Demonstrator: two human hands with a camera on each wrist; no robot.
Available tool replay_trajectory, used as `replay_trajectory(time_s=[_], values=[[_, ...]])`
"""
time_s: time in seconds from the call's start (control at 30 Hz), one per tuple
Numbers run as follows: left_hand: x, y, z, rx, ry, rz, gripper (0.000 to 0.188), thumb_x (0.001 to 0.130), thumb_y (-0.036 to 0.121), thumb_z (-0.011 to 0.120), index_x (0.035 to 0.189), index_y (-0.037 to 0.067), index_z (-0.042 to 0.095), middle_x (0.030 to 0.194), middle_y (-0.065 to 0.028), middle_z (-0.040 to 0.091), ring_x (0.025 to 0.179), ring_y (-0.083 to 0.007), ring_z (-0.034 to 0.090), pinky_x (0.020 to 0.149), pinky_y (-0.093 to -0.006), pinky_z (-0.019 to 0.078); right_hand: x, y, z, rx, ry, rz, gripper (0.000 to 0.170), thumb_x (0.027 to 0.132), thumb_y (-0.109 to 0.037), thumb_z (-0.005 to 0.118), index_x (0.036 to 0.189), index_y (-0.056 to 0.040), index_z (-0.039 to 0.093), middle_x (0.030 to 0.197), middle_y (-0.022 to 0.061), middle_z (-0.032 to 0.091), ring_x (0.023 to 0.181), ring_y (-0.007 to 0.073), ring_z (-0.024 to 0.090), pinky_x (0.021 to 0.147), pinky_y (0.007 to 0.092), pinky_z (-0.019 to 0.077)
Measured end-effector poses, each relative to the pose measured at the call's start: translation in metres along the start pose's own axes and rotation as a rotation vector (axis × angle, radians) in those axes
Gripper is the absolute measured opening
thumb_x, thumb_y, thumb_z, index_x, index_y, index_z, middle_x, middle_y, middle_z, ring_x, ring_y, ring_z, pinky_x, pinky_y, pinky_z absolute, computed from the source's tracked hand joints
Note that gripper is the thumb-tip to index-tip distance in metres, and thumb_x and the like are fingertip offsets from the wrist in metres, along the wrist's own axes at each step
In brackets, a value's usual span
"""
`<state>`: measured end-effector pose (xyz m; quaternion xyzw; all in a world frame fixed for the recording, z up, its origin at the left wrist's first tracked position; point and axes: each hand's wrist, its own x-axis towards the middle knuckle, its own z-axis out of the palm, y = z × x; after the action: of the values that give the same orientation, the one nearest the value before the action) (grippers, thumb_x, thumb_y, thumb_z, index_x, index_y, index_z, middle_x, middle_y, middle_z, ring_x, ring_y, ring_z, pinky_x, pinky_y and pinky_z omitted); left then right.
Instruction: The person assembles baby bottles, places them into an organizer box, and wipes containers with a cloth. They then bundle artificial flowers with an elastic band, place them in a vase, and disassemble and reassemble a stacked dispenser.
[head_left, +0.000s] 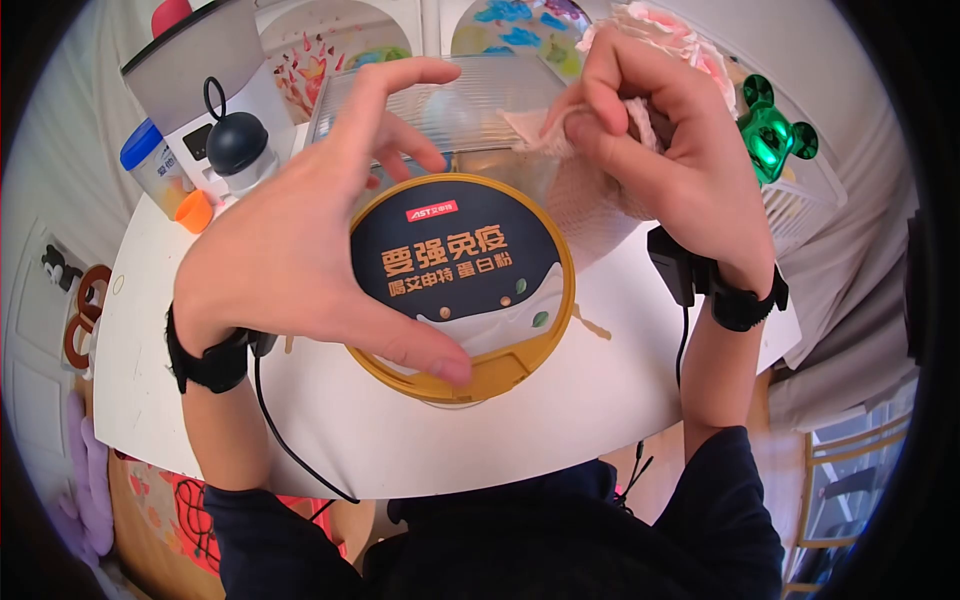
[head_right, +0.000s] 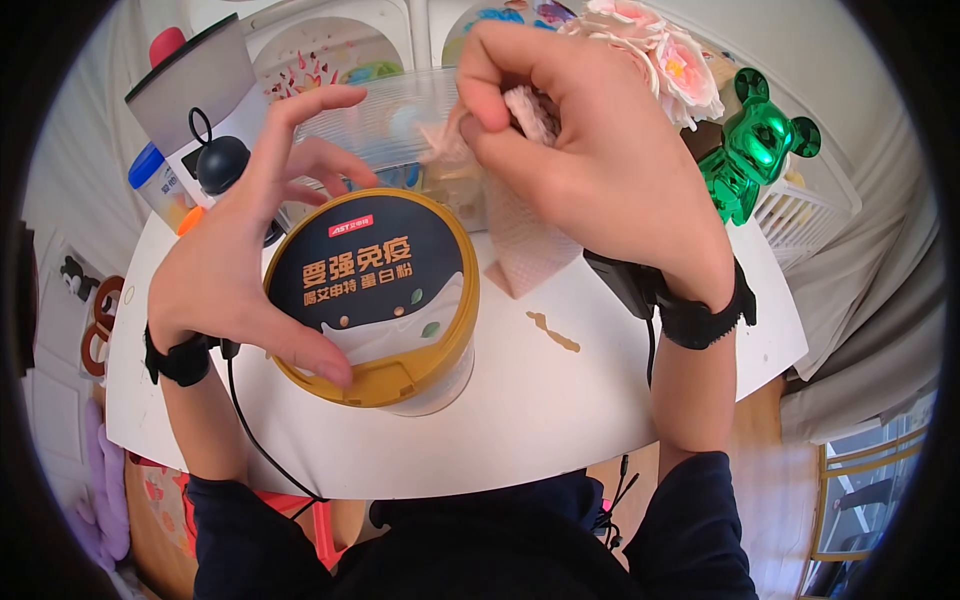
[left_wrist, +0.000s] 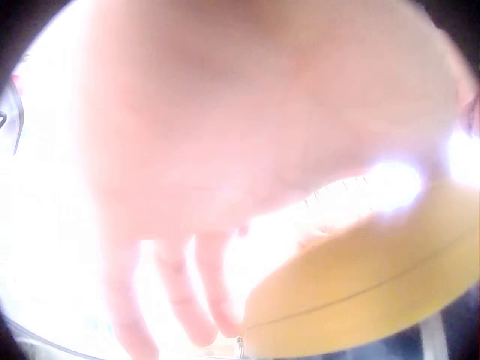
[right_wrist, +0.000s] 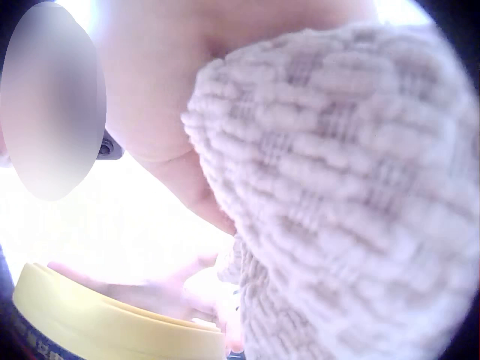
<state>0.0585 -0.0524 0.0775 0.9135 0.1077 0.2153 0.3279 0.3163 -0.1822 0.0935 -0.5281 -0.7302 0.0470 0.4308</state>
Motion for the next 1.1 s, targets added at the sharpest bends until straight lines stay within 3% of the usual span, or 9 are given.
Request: replay_trajectory(time_s=[0.13,0.2,0.37,0.57,0.63,0.8,0.97,1.03,1.1], values=[[-0.004,0.011,-0.003,0.253,0.037,0.047,0.143,0.044,0.038,0.109,0.162,0.011,0.033,0.123,-0.0124,0.066,0.117,-0.0291,0.065,0.103,-0.0413,0.0518,0.006,0.014,0.019,0.085,0.154,-0.21,0.011,0.085,0.0,0.064,0.087,-0.0047,0.054,0.077,0.0031,0.055,0.071,0.0138,0.05,0.067,0.0306,0.0441],[-0.004,0.027,0.004,0.174,-0.021,-0.11,0.14,0.045,0.037,0.11,0.16,0.006,0.036,0.12,-0.0147,0.066,0.111,-0.0296,0.067,0.1,-0.0392,0.0533,0.005,0.009,0.018,-0.033,-0.057,-0.2,0.024,0.098,0.005,0.064,0.086,-0.0071,0.047,0.086,0.0004,0.056,0.101,0.0132,0.074,0.077,0.026,0.049],[-0.006,0.029,0.014,0.275,-0.018,-0.052,0.135,0.046,0.037,0.11,0.154,0.001,0.038,0.117,-0.0172,0.066,0.107,-0.0294,0.069,0.095,-0.036,0.0552,0.004,0.006,0.024,-0.06,-0.189,-0.178,0.022,0.096,0.007,0.062,0.087,-0.0057,0.046,0.085,0.004,0.053,0.104,0.0168,0.077,0.075,0.0282,0.049],[-0.005,0.03,0.014,0.228,-0.038,-0.088,0.131,0.049,0.038,0.109,0.152,0.001,0.037,0.121,-0.019,0.065,0.112,-0.0297,0.069,0.098,-0.0365,0.0547,-0.004,-0.014,0.0,-0.143,-0.205,-0.113,0.022,0.088,0.006,0.061,0.081,-0.0067,0.044,0.08,0.0025,0.05,0.078,0.0123,0.065,0.067,0.027,0.0439],[-0.006,0.029,0.015,0.238,-0.037,-0.089,0.13,0.05,0.038,0.109,0.152,0.001,0.037,0.122,-0.0195,0.065,0.113,-0.0302,0.069,0.1,-0.0369,0.0544,-0.008,-0.024,-0.012,-0.014,-0.335,-0.037,0.023,0.085,0.006,0.06,0.079,-0.0075,0.042,0.08,0.0025,0.054,0.073,0.0107,0.055,0.067,0.0262,0.042],[-0.005,0.025,0.017,0.105,-0.089,-0.119,0.13,0.052,0.04,0.108,0.152,-0.001,0.035,0.128,-0.021,0.062,0.12,-0.0313,0.066,0.106,-0.0364,0.0523,-0.004,-0.014,-0.002,-0.093,0.007,-0.137,0.023,0.092,0.004,0.064,0.086,-0.0076,0.046,0.089,0.0034,0.066,0.084,0.0076,0.056,0.078,0.0231,0.0442],[-0.005,0.023,0.018,0.124,-0.095,-0.118,0.129,0.054,0.043,0.107,0.152,-0.001,0.035,0.132,-0.0223,0.06,0.124,-0.0315,0.064,0.107,-0.0376,0.0516,0.0,-0.01,0.015,-0.025,-0.044,-0.005,0.019,0.094,0.004,0.063,0.088,-0.0065,0.049,0.092,0.0025,0.065,0.085,0.0085,0.056,0.078,0.0247,0.046],[-0.005,0.025,0.017,0.124,-0.112,-0.136,0.128,0.055,0.043,0.106,0.151,-0.001,0.035,0.132,-0.0225,0.06,0.124,-0.0316,0.063,0.107,-0.0381,0.0516,0.003,-0.003,0.026,-0.118,-0.09,-0.212,0.019,0.091,0.005,0.064,0.087,-0.0064,0.049,0.087,0.0034,0.062,0.084,0.0115,0.057,0.076,0.0254,0.0459],[-0.004,0.025,0.016,0.163,-0.134,-0.156,0.126,0.056,0.045,0.106,0.15,-0.002,0.036,0.131,-0.022,0.06,0.124,-0.0311,0.063,0.106,-0.0386,0.0518,0.002,-0.002,0.028,-0.196,-0.114,-0.228,0.019,0.087,0.006,0.064,0.086,-0.0065,0.049,0.084,0.0052,0.058,0.082,0.0158,0.057,0.074,0.0259,0.0444]])
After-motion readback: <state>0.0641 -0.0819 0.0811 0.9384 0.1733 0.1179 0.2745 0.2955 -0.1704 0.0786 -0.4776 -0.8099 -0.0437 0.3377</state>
